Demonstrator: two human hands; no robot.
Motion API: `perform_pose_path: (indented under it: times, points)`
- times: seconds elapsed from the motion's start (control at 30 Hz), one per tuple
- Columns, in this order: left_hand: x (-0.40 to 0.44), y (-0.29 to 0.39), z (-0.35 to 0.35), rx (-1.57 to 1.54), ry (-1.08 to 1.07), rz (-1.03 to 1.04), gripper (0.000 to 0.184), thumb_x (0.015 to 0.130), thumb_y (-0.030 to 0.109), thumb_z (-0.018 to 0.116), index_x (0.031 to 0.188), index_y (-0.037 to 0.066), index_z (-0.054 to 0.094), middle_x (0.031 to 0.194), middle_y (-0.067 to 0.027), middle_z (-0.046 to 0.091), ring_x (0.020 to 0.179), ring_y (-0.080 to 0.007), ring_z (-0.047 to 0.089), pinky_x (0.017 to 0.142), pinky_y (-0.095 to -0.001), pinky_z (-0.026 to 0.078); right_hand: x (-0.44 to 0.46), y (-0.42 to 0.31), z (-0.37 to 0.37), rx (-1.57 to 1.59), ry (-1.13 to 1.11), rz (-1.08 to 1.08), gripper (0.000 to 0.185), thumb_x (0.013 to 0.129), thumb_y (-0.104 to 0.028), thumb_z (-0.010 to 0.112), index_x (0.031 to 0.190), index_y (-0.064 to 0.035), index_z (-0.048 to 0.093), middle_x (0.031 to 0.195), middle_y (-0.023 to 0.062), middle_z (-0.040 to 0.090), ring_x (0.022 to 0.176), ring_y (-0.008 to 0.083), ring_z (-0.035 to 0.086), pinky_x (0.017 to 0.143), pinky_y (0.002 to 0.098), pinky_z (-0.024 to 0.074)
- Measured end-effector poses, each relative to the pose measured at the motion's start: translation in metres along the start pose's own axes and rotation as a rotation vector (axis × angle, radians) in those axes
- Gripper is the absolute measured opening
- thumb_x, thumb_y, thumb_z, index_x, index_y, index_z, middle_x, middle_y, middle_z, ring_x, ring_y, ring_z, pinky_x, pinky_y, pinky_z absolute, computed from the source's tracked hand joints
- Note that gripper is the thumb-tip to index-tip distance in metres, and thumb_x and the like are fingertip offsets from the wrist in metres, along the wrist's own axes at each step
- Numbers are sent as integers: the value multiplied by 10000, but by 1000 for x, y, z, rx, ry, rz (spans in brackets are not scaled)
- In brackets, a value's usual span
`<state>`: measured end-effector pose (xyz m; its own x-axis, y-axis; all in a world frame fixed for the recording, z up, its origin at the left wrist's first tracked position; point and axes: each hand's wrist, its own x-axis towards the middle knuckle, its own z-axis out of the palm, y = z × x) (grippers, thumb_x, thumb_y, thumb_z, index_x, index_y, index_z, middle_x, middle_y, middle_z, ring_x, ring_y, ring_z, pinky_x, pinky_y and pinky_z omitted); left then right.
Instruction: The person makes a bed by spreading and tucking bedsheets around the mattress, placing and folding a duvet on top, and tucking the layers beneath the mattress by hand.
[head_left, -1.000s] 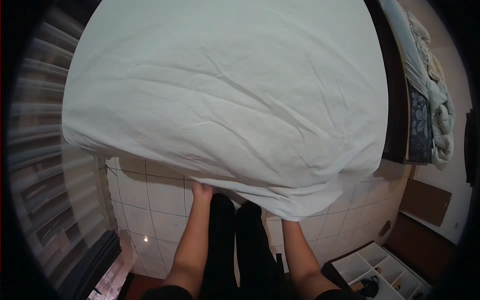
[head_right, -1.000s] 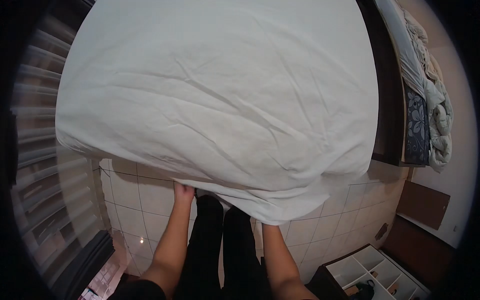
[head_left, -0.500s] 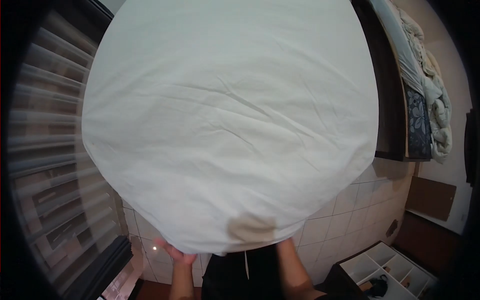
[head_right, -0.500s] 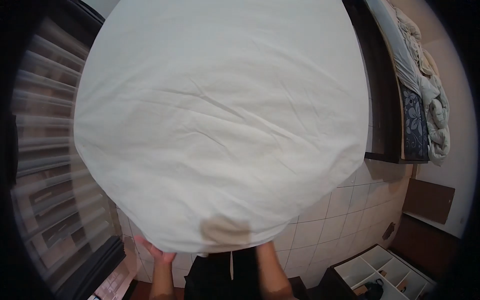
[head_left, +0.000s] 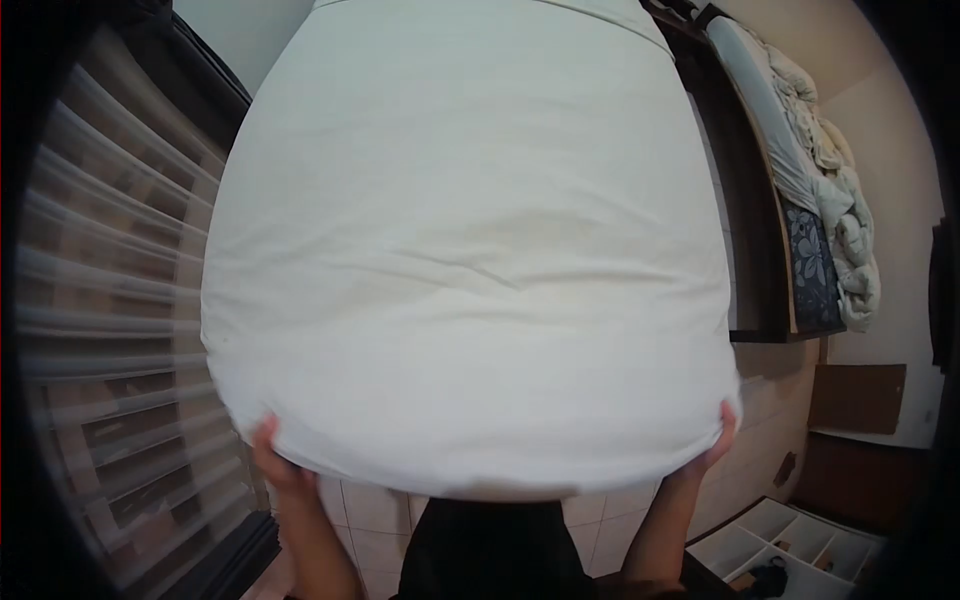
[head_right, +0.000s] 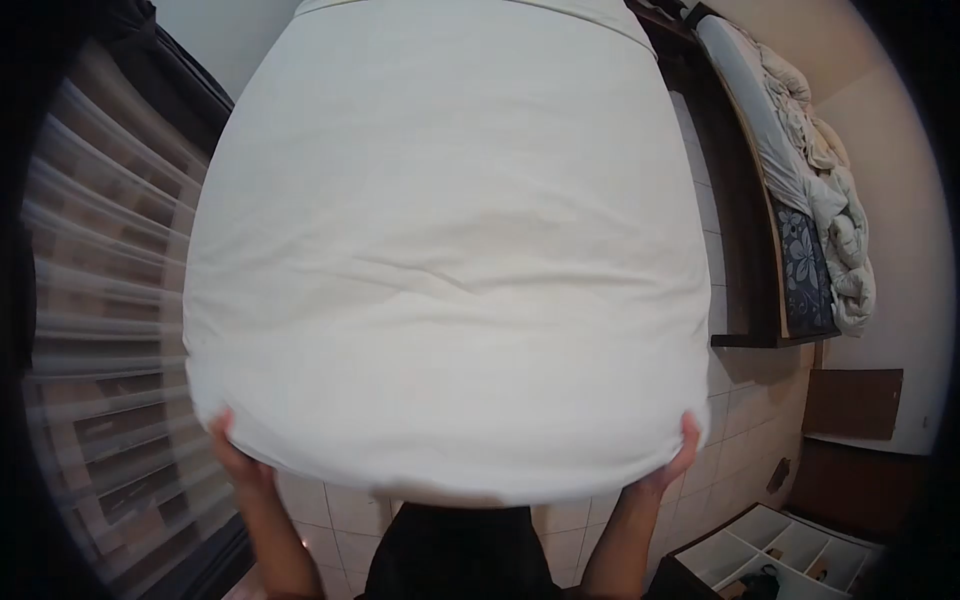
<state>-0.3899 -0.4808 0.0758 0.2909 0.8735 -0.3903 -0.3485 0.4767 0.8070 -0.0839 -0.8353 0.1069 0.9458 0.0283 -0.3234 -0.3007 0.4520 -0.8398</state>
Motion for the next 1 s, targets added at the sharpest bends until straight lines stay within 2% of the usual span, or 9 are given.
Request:
perform_pose_path:
  times: [0.1, 0.17, 0.27, 0.43, 0.47, 0.53, 0.6, 0.73, 1.0]
  points:
    - [71, 80, 128, 66, -190, -18, 378, 883, 224, 443, 1178, -4, 501, 1158, -133, 562, 1061, -256, 569, 942, -390, 456, 77, -26, 80, -15, -159, -158, 419, 874, -325, 399, 1076, -7, 584, 1051, 144, 612, 952, 284, 594, 867, 396, 478]
    - [136, 71, 186, 560, -499, 671, 243, 906, 195, 466, 1059, 26, 551, 1005, -74, 602, 919, -219, 598, 868, -359, 490, 135, -17, 168, 23, 56, -223, 375, 839, -334, 535, 1060, -40, 607, 1019, 115, 615, 956, 267, 588, 898, 382, 457]
    - [257, 56, 242, 2, -317, -38, 353, 911, 233, 486, 1181, 5, 495, 1239, -109, 499, 1121, -232, 513, 982, -333, 394, 209, 26, 227, -466, 94, -252, 530, 804, -466, 648, 1077, -13, 609, 1045, 84, 593, 998, 170, 532, 938, 295, 382]
    - [147, -53, 207, 254, -168, 517, 428, 927, 255, 479, 1264, -7, 454, 1306, -114, 441, 1254, -209, 413, 1049, -337, 299, 126, 98, 201, -486, -353, -427, 314, 952, -246, 499, 1092, 18, 594, 1065, 85, 611, 1000, 145, 545, 896, 271, 409]
    - [126, -82, 182, 91, 107, 359, 375, 940, 248, 443, 1197, -22, 487, 1196, -121, 518, 1148, -198, 488, 987, -334, 358, 98, 111, 174, -497, -398, -176, 338, 965, -253, 457, 1086, 31, 594, 1058, 120, 615, 965, 185, 572, 866, 306, 440]
    - [92, -141, 89, -80, -346, 37, 449, 936, 355, 447, 1151, -37, 485, 1023, -164, 586, 1007, -247, 552, 913, -361, 412, 73, 159, 94, -484, -792, 103, 462, 975, -353, 402, 1140, 55, 545, 1125, 184, 584, 949, 245, 583, 831, 340, 464]
    - [53, -149, 93, -264, -195, -486, 497, 911, 425, 477, 1185, 11, 500, 1074, -172, 583, 1056, -299, 533, 917, -435, 425, 36, 179, 74, -235, -641, 489, 556, 946, -446, 441, 1249, 20, 463, 1217, 163, 536, 950, 239, 574, 810, 343, 471]
    - [89, -119, 73, -529, 147, -488, 522, 900, 435, 505, 1201, 9, 494, 1123, -169, 572, 1103, -304, 514, 957, -443, 409, 27, 184, 49, 163, -444, 599, 633, 909, -501, 482, 1335, -43, 387, 1309, 118, 481, 1057, 243, 542, 821, 347, 473]
    - [259, 76, -18, 55, 237, 301, 363, 981, 235, 403, 1229, -10, 501, 1247, -140, 547, 1132, -235, 529, 1030, -389, 369, 206, 59, 12, -193, 54, 7, 514, 943, -349, 501, 1334, -29, 409, 1321, 96, 489, 1210, 232, 464, 1051, 371, 342]
